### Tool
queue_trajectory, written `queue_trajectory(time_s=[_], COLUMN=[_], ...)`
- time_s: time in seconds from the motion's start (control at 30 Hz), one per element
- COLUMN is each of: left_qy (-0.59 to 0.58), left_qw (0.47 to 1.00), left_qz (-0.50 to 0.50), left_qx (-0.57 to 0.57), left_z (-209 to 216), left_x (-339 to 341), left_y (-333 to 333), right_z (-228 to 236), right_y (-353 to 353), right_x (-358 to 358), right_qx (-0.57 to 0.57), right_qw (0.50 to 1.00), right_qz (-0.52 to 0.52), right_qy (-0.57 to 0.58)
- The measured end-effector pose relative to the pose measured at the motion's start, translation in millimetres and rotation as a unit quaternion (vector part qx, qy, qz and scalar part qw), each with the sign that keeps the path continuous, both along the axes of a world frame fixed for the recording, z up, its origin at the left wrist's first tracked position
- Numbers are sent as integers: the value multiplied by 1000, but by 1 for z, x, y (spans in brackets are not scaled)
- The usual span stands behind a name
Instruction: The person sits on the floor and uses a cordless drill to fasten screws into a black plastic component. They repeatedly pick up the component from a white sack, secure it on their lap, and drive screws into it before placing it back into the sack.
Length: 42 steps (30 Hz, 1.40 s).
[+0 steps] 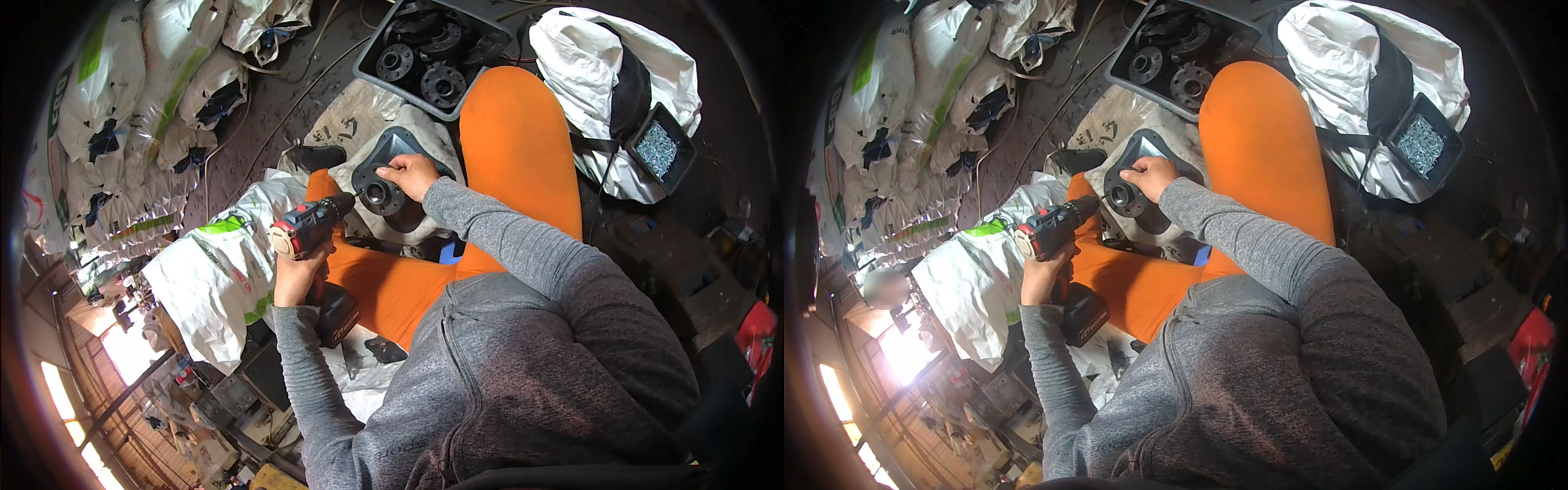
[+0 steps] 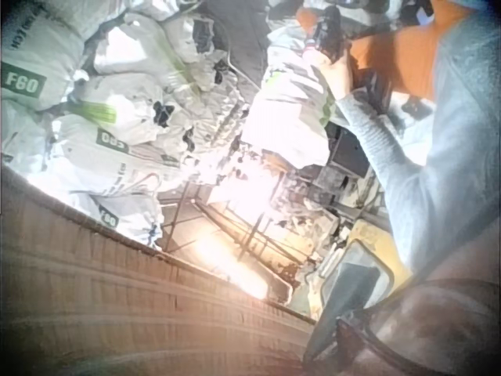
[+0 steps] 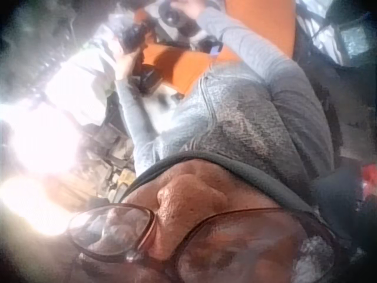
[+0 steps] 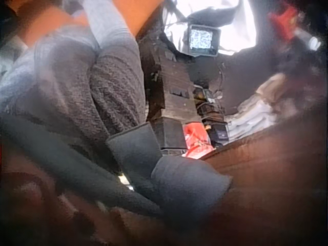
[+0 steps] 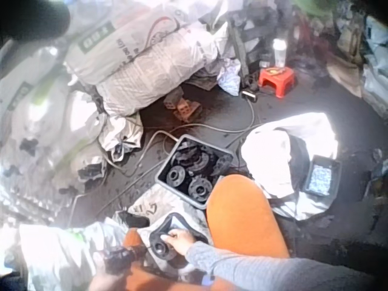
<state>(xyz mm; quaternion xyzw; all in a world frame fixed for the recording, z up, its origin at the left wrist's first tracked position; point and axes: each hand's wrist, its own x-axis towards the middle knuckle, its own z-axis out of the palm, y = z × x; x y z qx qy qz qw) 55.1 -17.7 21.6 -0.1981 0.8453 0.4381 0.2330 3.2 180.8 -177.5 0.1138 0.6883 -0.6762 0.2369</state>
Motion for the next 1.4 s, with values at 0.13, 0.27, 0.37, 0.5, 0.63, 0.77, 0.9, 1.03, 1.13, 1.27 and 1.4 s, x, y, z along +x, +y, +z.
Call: queue_trajectory(time_s=[0.13, 0.27, 0.37, 0.5, 0.63, 0.77, 0.9, 1.03, 1.13, 1.27, 1.4], left_qy=[-17, -28, -47, 35, 68, 60, 131, -63, 69, 83, 169], left_qw=[998, 990, 985, 971, 963, 959, 951, 982, 992, 996, 982], left_qz=[-38, -105, -128, -211, -232, -245, -241, -116, -73, -6, -87], left_qx=[-47, -85, -106, -108, -118, -132, -144, -133, -75, -21, -12], left_z=[3, 10, 12, 3, -9, -16, -22, 6, 10, 27, 37], left_x=[-6, -20, -27, -30, -29, -30, -25, -27, 0, 34, 67], left_y=[4, 14, 16, 19, 17, 10, 14, 28, 31, 37, 42], right_z=[-1, -3, -1, -1, -1, 3, 0, 0, 6, -14, 35], right_y=[3, 11, 12, 12, 13, 16, 16, 14, 14, 27, 57], right_x=[6, 6, 3, 3, 5, 4, 3, 0, -6, -9, 7], right_qx=[51, 96, 127, 122, 116, 118, 123, 132, 131, 143, -237], right_qw=[998, 995, 991, 990, 990, 989, 987, 984, 984, 986, 967], right_qz=[-13, 0, 24, 11, 10, 26, 35, 43, 89, 17, 88], right_qy=[23, 12, 40, 63, 76, 84, 99, 109, 77, 88, -23])
